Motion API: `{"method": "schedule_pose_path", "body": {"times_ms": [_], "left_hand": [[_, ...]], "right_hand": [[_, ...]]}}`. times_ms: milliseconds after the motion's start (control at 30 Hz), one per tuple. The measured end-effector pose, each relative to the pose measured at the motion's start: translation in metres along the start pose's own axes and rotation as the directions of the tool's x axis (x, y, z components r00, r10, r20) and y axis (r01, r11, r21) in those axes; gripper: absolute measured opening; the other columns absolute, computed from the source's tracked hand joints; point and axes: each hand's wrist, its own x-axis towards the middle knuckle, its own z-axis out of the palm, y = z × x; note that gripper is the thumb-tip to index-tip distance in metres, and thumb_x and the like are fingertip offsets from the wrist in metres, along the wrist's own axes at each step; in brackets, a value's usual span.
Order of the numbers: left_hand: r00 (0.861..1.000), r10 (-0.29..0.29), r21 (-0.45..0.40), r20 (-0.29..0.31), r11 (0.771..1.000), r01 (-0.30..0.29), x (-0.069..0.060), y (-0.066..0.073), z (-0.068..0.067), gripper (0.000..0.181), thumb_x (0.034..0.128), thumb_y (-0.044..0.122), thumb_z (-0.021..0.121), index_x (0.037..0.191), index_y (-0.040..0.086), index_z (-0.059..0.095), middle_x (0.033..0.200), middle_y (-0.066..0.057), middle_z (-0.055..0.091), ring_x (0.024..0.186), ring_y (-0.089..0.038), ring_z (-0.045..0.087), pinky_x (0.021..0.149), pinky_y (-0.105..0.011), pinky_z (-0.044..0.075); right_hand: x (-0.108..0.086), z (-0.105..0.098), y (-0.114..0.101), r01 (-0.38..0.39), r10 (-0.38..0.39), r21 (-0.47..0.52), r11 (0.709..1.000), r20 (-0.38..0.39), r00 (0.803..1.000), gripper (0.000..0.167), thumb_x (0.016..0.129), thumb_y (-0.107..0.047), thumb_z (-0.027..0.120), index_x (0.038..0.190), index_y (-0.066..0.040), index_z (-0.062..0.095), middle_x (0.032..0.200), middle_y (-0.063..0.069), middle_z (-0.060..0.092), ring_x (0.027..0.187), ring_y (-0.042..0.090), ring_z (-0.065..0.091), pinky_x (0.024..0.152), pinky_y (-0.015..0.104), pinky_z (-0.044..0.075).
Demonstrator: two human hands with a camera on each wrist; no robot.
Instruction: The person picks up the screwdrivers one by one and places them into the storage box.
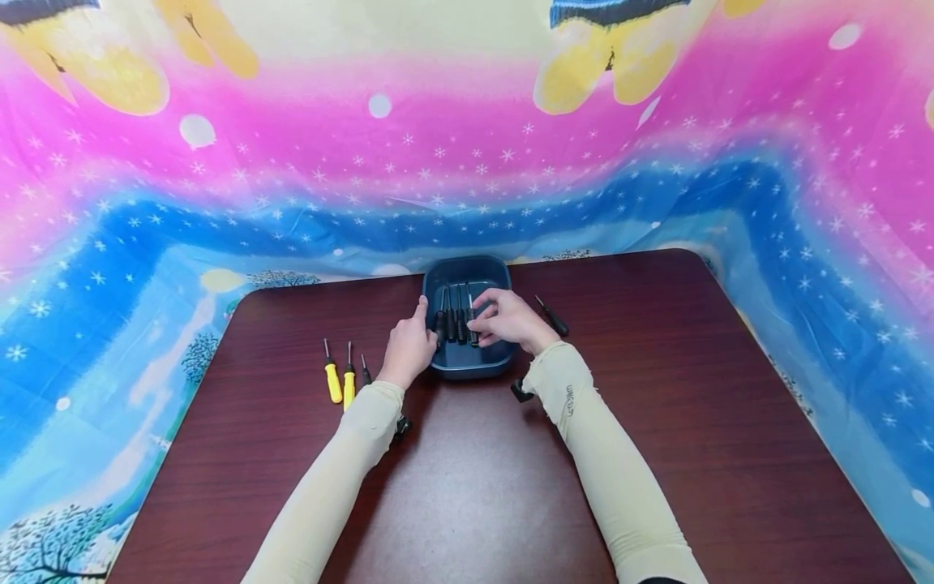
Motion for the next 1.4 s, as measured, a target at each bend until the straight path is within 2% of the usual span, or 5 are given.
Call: {"method": "schedule_pose_path", "body": {"times_ms": [333,600,800,1100,1400], "left_hand": [[1.0,0.001,0.003,-0.007,1.0,-0.001,0.0,0.0,0.0,0.07,0.1012,0.014,0.063,0.163,0.007,0.031,0.059,-0.005,0.055,0.05,-0.021,0.054,0.056,-0.037,0.055],[1.0,0.011,0.012,-0.001,1.0,-0.011,0.0,0.0,-0.001,0.07,0.1009,0.013,0.063,0.163,0.006,0.031,0.059,-0.005,0.055,0.049,-0.02,0.053,0.052,-0.034,0.05],[1.0,0.019,0.012,-0.007,1.0,-0.018,-0.001,0.0,-0.002,0.07,0.101,0.012,0.063,0.163,0.006,0.03,0.059,-0.005,0.054,0.048,-0.02,0.052,0.05,-0.033,0.048],[1.0,0.02,0.003,-0.008,1.0,-0.02,-0.002,0.0,-0.002,0.07,0.1012,0.011,0.061,0.163,0.006,0.03,0.058,-0.005,0.053,0.047,-0.021,0.051,0.049,-0.033,0.047],[1.0,0.022,0.002,-0.008,1.0,-0.022,-0.002,0.0,-0.002,0.07,0.1009,0.011,0.061,0.163,0.006,0.03,0.057,-0.005,0.053,0.046,-0.021,0.05,0.046,-0.031,0.042]], "right_hand": [[0.009,0.025,0.004,-0.065,0.063,-0.083,0.994,-0.021,0.998,0.036,0.095,-0.007,0.073,0.126,0.004,0.057,0.099,0.019,0.074,0.071,0.024,0.075,0.082,0.05,0.062],[0.016,0.041,0.006,-0.118,0.114,-0.124,0.985,-0.038,0.993,0.033,0.09,-0.006,0.079,0.118,0.0,0.062,0.086,0.014,0.074,0.065,0.02,0.074,0.07,0.036,0.064],[0.017,0.049,0.009,-0.109,0.104,-0.18,0.978,-0.037,0.994,0.03,0.088,-0.009,0.081,0.112,0.0,0.066,0.082,0.012,0.077,0.062,0.017,0.074,0.071,0.034,0.063],[0.021,0.055,0.014,-0.099,0.089,-0.246,0.964,-0.051,0.995,0.029,0.085,-0.015,0.084,0.106,-0.004,0.068,0.08,0.008,0.076,0.068,0.018,0.075,0.087,0.04,0.059],[0.024,0.06,0.018,-0.101,0.072,-0.345,0.933,-0.096,0.993,0.027,0.084,-0.02,0.086,0.102,-0.007,0.072,0.1,0.009,0.07,0.091,0.025,0.063,0.082,0.036,0.054]]}}
